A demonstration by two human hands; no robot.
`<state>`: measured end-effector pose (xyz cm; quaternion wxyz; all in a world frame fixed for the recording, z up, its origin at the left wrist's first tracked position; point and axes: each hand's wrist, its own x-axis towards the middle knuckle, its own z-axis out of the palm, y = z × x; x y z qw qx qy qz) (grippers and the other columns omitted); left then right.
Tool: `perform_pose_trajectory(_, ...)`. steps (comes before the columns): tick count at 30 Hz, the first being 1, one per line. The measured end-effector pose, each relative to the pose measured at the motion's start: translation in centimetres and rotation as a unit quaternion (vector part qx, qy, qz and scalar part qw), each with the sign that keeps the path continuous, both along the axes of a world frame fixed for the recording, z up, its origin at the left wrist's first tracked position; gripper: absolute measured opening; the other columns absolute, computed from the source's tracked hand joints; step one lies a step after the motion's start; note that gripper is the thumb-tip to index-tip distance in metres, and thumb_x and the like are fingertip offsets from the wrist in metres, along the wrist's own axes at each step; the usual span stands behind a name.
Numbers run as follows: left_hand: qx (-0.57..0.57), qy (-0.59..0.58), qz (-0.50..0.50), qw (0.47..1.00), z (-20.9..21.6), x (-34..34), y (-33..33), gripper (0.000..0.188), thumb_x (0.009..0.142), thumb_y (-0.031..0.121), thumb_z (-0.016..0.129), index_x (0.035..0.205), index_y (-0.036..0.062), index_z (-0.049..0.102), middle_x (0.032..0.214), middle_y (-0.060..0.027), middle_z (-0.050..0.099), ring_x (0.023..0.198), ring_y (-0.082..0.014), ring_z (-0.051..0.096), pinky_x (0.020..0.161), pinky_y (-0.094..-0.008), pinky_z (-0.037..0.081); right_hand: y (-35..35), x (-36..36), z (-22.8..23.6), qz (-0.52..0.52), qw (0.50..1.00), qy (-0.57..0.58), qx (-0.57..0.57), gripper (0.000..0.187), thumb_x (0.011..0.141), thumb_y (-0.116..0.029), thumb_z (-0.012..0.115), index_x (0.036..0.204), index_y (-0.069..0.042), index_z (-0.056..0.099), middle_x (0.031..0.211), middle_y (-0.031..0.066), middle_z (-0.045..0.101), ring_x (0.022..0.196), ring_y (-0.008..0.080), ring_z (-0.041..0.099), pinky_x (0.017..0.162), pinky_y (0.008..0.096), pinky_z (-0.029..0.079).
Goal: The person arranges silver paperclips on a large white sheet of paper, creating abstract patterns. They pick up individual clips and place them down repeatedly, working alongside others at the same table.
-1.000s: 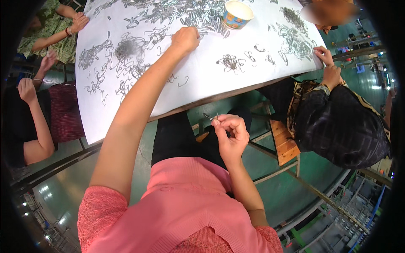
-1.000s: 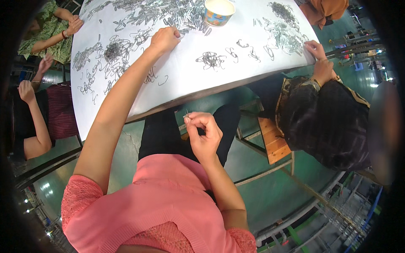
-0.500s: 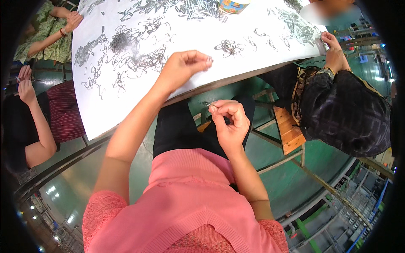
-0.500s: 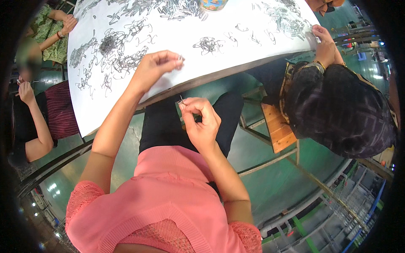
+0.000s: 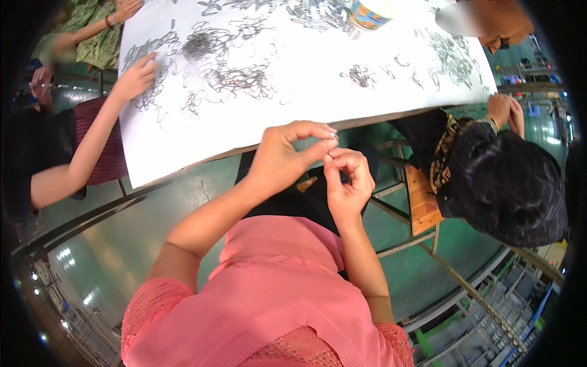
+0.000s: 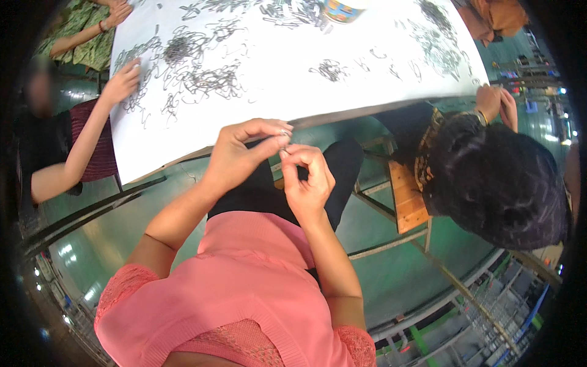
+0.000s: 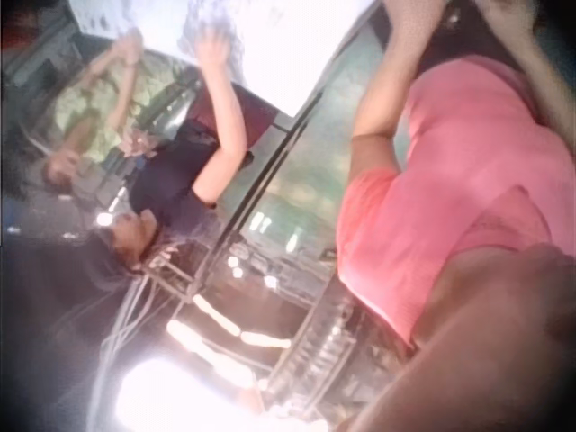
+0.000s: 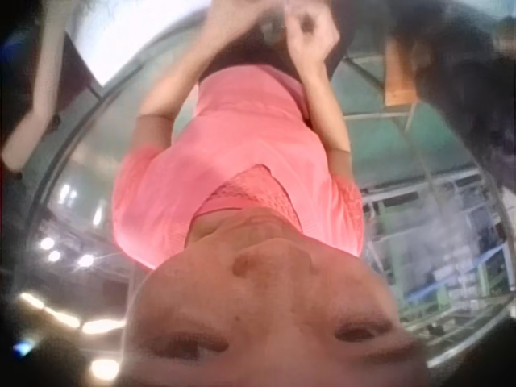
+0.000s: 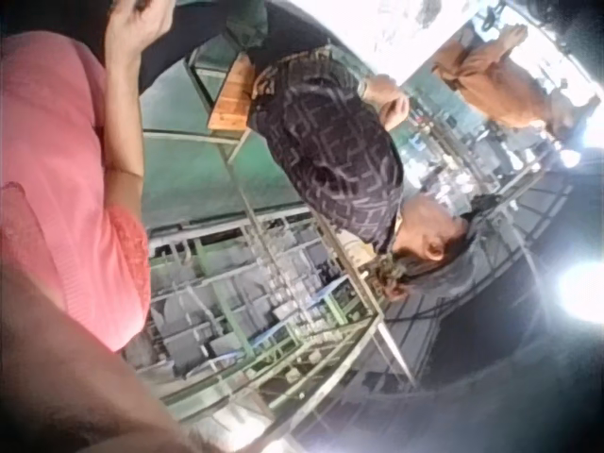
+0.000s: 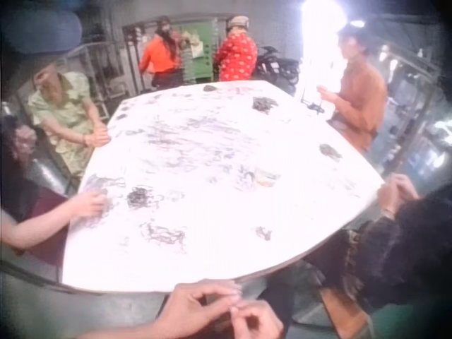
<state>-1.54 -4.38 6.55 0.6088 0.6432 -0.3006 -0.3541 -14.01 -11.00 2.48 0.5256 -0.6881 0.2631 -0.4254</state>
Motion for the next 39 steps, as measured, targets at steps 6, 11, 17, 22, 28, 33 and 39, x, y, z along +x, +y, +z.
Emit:
perform_pose_trajectory(6,-0.094,-0.19,-0.007,0.977,-2.8,0.8,0.8,0.013,0.077,0.003,0.071,0.09,0.0054,0.072,0.1,-0.0062,0.067,0.1,-0.0201,0.06,0.086,-0.0326,0.048,-0.8,-0.2,-0.5,0.018,0.997,0.06,-0.048,0.013,0.083,0.0,0.066,0.092,-0.003,0.058,0.097,0.0109,0.06,0.083,0.0157,0.059,0.062,0.0245,0.05)
perform_pose_trajectory(11,-0.095,-0.171,-0.061,0.979,-6.1,2.5,1.1,0.011,0.078,0.006,0.073,0.089,0.0058,0.072,0.094,-0.0061,0.066,0.092,-0.0204,0.06,0.08,-0.0327,0.049,-5.0,2.4,0.1,-0.011,0.989,0.137,-0.047,0.011,0.09,-0.008,0.06,0.098,-0.003,0.058,0.096,0.0073,0.06,0.081,0.0155,0.058,0.064,0.0262,0.046)
perform_pose_trajectory(17,-0.121,-0.149,-0.081,0.978,-8.6,3.5,0.9,0.008,0.079,0.01,0.072,0.086,0.0069,0.07,0.087,-0.0049,0.064,0.086,-0.0226,0.061,0.077,-0.0337,0.049,-6.8,14.0,2.3,0.195,0.948,0.181,-0.173,0.009,0.086,-0.004,0.061,0.094,-0.006,0.063,0.09,0.0088,0.062,0.074,0.0246,0.062,0.062,0.0332,0.049)
perform_pose_trajectory(22,-0.15,-0.169,-0.102,0.969,-8.7,3.8,0.8,0.008,0.078,0.01,0.072,0.085,0.0063,0.069,0.09,-0.0053,0.065,0.087,-0.0231,0.061,0.08,-0.0345,0.049,-5.8,22.2,-0.4,0.271,0.876,0.228,-0.327,0.024,0.082,-0.001,0.06,0.101,-0.013,0.068,0.094,0.008,0.06,0.076,0.0293,0.064,0.062,0.0392,0.052)
perform_pose_trajectory(28,-0.17,-0.15,-0.09,0.97,-9.4,3.6,0.9,0.011,0.078,0.007,0.072,0.088,0.0066,0.07,0.101,-0.0042,0.065,0.095,-0.0233,0.06,0.085,-0.035,0.048,-4.7,25.1,-1.3,0.285,0.812,0.304,-0.407,0.032,0.077,0.002,0.059,0.102,-0.015,0.07,0.092,0.0075,0.058,0.078,0.0281,0.064,0.065,0.0392,0.053)
perform_pose_trajectory(33,-0.18,-0.158,-0.085,0.967,-9.4,3.9,0.9,0.008,0.078,0.009,0.073,0.086,0.0078,0.069,0.09,-0.004,0.064,0.086,-0.0224,0.06,0.08,-0.0354,0.048,-5.8,25.0,-0.7,0.262,0.83,0.322,-0.374,0.032,0.076,0.003,0.059,0.101,-0.014,0.07,0.093,0.0081,0.058,0.081,0.0283,0.064,0.066,0.0399,0.053)
perform_pose_trajectory(39,-0.187,-0.155,-0.09,0.966,-9.3,4.1,1.0,0.009,0.079,0.01,0.072,0.086,0.0081,0.069,0.087,-0.0043,0.063,0.085,-0.0228,0.06,0.079,-0.0352,0.048,-6.1,26.9,-1.5,0.253,0.845,0.292,-0.371,0.02,0.082,-0.006,0.064,0.1,-0.013,0.069,0.091,0.0059,0.06,0.075,0.0262,0.063,0.065,0.0394,0.05)
